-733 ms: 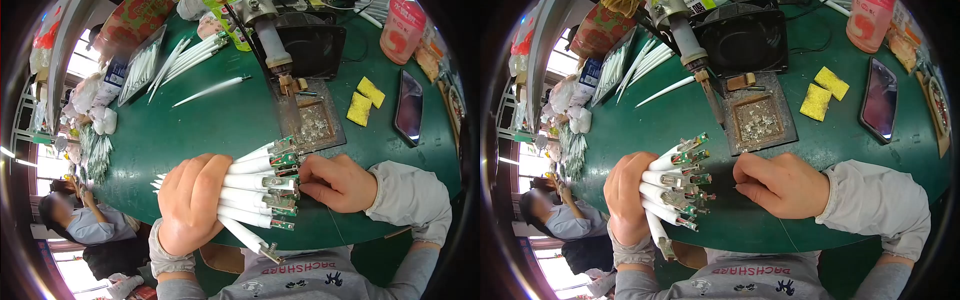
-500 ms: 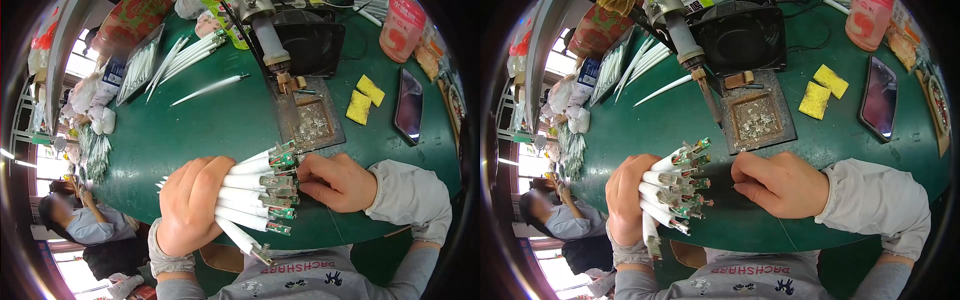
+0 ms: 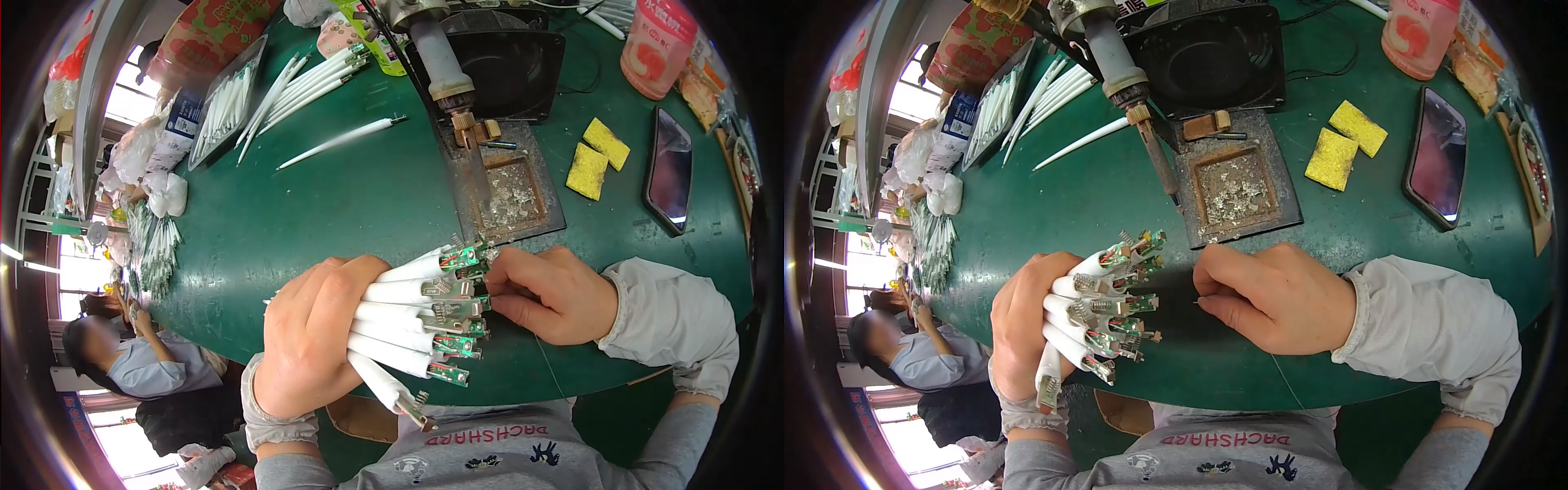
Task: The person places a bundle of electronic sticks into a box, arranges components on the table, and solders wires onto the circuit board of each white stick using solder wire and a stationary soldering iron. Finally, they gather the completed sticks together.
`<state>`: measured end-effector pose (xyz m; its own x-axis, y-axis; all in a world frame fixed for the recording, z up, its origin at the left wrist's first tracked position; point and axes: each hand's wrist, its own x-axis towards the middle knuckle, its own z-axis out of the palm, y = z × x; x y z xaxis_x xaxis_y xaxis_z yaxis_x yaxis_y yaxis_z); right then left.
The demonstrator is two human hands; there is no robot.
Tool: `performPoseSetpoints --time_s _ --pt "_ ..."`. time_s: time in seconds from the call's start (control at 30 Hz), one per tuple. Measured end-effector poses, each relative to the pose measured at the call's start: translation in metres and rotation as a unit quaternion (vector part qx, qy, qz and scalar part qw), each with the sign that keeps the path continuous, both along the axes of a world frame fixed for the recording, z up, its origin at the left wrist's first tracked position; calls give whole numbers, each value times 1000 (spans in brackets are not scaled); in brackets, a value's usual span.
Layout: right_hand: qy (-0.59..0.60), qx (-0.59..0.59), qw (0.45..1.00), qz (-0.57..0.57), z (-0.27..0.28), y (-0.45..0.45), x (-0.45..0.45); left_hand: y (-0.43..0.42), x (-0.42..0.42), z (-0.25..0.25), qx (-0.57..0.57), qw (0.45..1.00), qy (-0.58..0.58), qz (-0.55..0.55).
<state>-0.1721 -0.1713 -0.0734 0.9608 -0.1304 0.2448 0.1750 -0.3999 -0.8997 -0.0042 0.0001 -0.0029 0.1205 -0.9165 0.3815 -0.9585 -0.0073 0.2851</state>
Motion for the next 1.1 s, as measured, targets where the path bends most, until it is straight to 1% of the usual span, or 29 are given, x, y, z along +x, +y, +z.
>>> performPoseSetpoints --time_s 0.07,0.13,0.17,0.23,0.27,0.33,0.53,0.73,0.8,0.93,1.0,1.03,1.07,1.1 --pt "0 -1 1000 0 1 0 0 -1 1 0 3 1000 -3 3" --pt "2 -1 1000 2 3 -1 0 -3 6 -4 -69 984 -162 -13" --pt "2 -1 1000 1 2 -1 0 -3 7 -5 -70 984 -162 -14" --pt "-38 -25 999 2 -4 0 2 -4 9 -6 -142 950 -276 -17" --pt "-37 -25 999 0 -1 -1 1 -2 7 -6 -145 941 -305 -2" --pt "6 -14 1000 11 7 -3 -1 -2 5 -6 -153 937 -313 -4" --pt "-6 1 1000 25 -1 -3 0 4 3 -4 -145 940 -310 -17" --pt "-9 -9 1000 20 0 -2 0 9 4 -5 -146 940 -309 -16" --pt "-7 -10 1000 20 2 -2 0 10 5 -8 -170 935 -311 -24" --pt "-12 -8 1000 20 1 -2 0 9 6 -7 -164 935 -313 -30" --pt "-14 -6 1000 17 0 -1 0 5 8 -9 -187 952 -234 -58" --pt "-16 -5 1000 14 -1 -1 0 7 8 -7 -187 952 -235 -59" --pt "-18 -7 1000 13 0 -1 0 12 8 -4 -95 990 -100 -34" --pt "-6 -4 1000 16 2 -2 0 15 9 1 0 999 38 -7"
